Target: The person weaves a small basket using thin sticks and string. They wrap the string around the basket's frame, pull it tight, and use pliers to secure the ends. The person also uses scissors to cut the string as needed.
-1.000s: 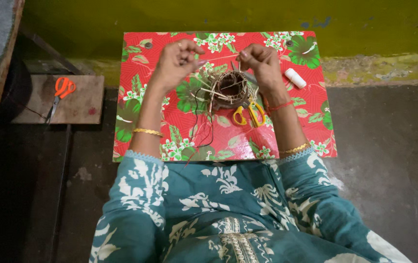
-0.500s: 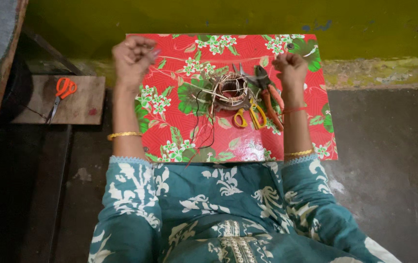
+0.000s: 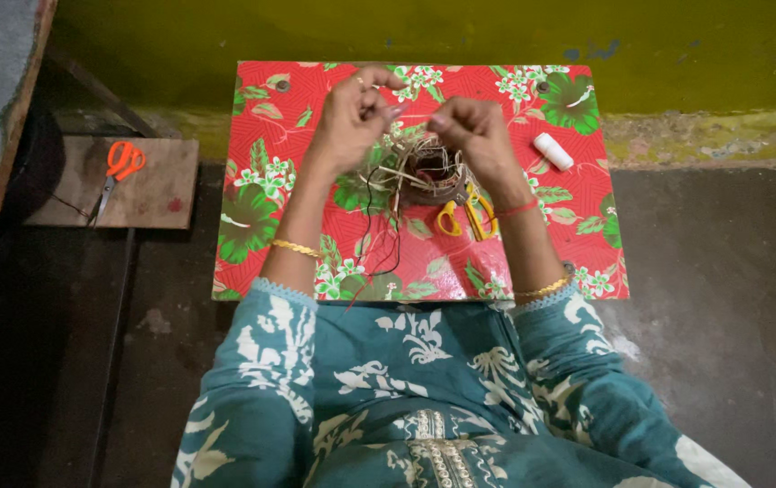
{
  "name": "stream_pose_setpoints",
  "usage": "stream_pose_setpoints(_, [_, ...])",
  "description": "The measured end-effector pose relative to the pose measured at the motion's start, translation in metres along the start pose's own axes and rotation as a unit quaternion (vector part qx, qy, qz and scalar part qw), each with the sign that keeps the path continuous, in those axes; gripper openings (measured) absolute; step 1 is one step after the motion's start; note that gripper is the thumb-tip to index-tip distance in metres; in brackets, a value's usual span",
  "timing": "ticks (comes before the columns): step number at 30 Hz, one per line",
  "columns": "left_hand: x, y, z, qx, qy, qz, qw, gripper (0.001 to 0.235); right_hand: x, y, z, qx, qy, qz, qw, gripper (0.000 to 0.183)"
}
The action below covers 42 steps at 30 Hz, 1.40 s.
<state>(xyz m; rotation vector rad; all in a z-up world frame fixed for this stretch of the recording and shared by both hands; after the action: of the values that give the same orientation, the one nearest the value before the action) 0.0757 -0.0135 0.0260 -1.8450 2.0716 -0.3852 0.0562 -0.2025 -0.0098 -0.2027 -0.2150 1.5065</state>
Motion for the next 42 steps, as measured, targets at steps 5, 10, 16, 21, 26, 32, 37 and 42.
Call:
stream_pose_setpoints(5, [-0.041,0.002,0.010,-0.006,-0.014,-0.024,1.000,0.026,-0.096,-0.026,-0.010,-0.078,-0.050,-0.171,0.981,0.010])
stream_pose_setpoints(10, [-0.089,0.008,0.026,-0.072,0.001,-0.083,0.994,0.031,-0.209,-0.029,-0.036,-0.075,0.027,-0.386,0.919,0.017])
stream_pose_setpoints(16, [-0.117,0.004,0.030,-0.027,0.044,-0.150,0.987,0.034,-0.227,-0.020,-0.033,-0.102,0.085,-0.415,0.900,0.016])
stream_pose_setpoints(21, [-0.029,0.002,0.041,-0.027,-0.034,0.002,0.999,0.032,-0.067,-0.014,-0.007,-0.180,0.223,-0.101,0.953,0.030])
stream_pose_setpoints(26, [0.022,0.005,0.028,0.009,0.049,0.036,0.998,0.039,0.032,0.009,-0.002,-0.014,0.014,0.077,0.997,0.032])
stream_pose_setpoints(32, [0.018,0.007,0.032,-0.016,0.040,0.030,0.999,0.040,0.034,0.010,-0.018,0.069,-0.022,0.048,0.996,0.009])
stream_pose_setpoints(37, [0.008,0.006,0.039,-0.024,0.042,0.008,0.999,0.038,-0.003,-0.003,-0.028,-0.005,0.055,-0.044,0.997,0.013])
stream_pose_setpoints(42, [-0.036,0.003,0.035,-0.017,0.078,-0.012,0.997,0.036,-0.131,-0.028,-0.001,-0.180,0.087,-0.244,0.949,0.022])
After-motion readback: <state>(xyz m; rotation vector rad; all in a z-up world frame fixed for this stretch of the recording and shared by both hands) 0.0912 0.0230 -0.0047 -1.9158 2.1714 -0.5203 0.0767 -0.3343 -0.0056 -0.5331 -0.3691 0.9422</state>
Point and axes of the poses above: each hand's wrist, its own y-axis away from the middle knuckle, its own x-axis out of the palm, z = x × y, the point moved 8 cm from there along -y, towards the middle knuckle, and after that the axes turned 14 degrees about -z, right-handed, at the moved point
